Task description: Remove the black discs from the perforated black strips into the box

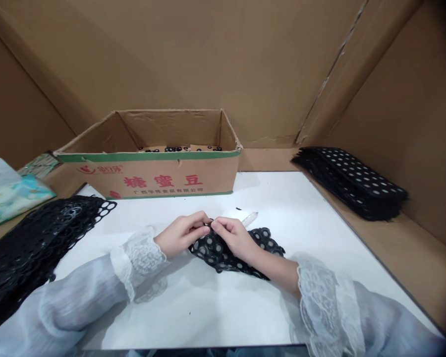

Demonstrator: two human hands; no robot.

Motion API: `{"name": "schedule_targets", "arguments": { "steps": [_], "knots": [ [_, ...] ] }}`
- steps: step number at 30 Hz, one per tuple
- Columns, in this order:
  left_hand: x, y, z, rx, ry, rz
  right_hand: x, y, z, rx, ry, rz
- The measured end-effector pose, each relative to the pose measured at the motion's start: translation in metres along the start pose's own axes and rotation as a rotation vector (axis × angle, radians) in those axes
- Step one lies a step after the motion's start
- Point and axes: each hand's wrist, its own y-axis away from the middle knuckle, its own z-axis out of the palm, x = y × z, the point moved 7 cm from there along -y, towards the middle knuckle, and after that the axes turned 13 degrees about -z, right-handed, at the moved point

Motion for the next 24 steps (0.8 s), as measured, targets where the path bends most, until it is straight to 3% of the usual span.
{"name": "schedule_targets", "arguments": {
  "steps": [3,5,7,10,12,14,16,19,20,23,24],
  "knots": [
    [-0.008,-0.005,-0.006,0.066,0.112,-0.079,-0.002,0.001,0.004,-0.051,0.052,-0.005],
    [-0.014,-0.008,-0.018,0.187,0.097,-0.103,-0.001,0.003,0.006,-0.08,0.115,-0.001],
    [-0.018,-0.006,-0.043,0.393,0.045,-0.113,0.0,0.005,0.006,-0.083,0.184,0.002],
    [-0.018,0.015,-0.098,0.819,-0.079,-0.138,0.001,0.007,0.005,-0.071,0.221,0.009],
    [-0.007,0.036,-0.131,1.082,-0.302,-0.1,0.002,0.007,0.004,-0.053,0.218,0.032],
    [0.004,0.051,-0.155,1.237,-0.522,-0.018,0.002,0.006,0.003,-0.039,0.22,0.052],
    [0.002,0.05,-0.174,1.244,-0.623,0.005,0.001,0.005,0.003,-0.033,0.223,0.055],
    [-0.016,0.025,-0.186,1.026,-0.681,-0.11,0.001,0.004,0.002,-0.012,0.204,0.066],
    [-0.018,0.019,-0.185,1.006,-0.701,-0.134,0.002,0.003,0.002,-0.004,0.192,0.075],
    [-0.002,0.013,-0.16,1.022,-0.725,-0.019,0.003,0.003,0.0,0.023,0.164,0.099],
    [0.008,0.01,-0.142,0.933,-0.719,0.056,0.004,0.003,-0.001,0.031,0.159,0.103]
  ]
}}
